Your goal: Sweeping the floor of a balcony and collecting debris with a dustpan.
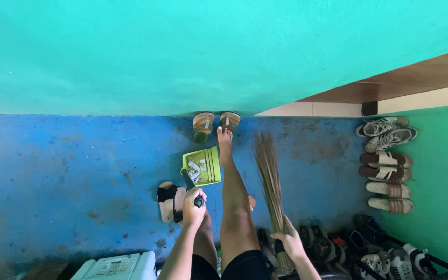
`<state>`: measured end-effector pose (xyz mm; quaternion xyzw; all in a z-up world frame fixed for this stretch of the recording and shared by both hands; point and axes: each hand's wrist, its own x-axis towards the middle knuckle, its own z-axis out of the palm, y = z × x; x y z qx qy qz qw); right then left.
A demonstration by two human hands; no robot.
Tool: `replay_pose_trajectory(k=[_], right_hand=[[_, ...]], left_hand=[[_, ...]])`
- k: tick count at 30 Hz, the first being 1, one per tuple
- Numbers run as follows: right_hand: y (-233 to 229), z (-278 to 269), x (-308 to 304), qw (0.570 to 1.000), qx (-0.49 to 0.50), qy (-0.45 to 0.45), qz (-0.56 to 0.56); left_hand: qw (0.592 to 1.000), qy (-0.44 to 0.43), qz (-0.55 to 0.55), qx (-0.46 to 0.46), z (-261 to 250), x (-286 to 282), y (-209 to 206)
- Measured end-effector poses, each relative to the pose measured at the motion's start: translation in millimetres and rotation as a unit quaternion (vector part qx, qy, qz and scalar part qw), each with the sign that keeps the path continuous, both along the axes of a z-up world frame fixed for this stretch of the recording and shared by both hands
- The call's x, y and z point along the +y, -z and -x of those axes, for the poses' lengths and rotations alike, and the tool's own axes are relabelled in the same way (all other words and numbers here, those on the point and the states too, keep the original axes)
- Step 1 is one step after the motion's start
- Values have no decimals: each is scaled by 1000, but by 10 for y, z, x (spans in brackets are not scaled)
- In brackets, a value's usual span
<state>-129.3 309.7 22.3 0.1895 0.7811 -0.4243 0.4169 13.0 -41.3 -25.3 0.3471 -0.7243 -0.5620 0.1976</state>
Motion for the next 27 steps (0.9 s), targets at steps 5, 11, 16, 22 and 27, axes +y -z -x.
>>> replay_pose_trajectory(k=[5,11,16,22,27], right_hand=[[-254,138,-258,999,-7,29,20],[-510,106,-552,998,-52,31,-5],[-253,29,-339,998,-55,30,16],[-309,47,-379,999,-49,2,6],[-337,78,-365,999,-44,12,17]], left_hand=[[1000,10,-1,-14,8,-29,-50],[999,12,16,-27,-25,-17,-57],[999,12,11,-29,-16,-20,-59],[999,2,32,-14,27,-36,-117],[1000,6,7,-23,4,-4,-86]])
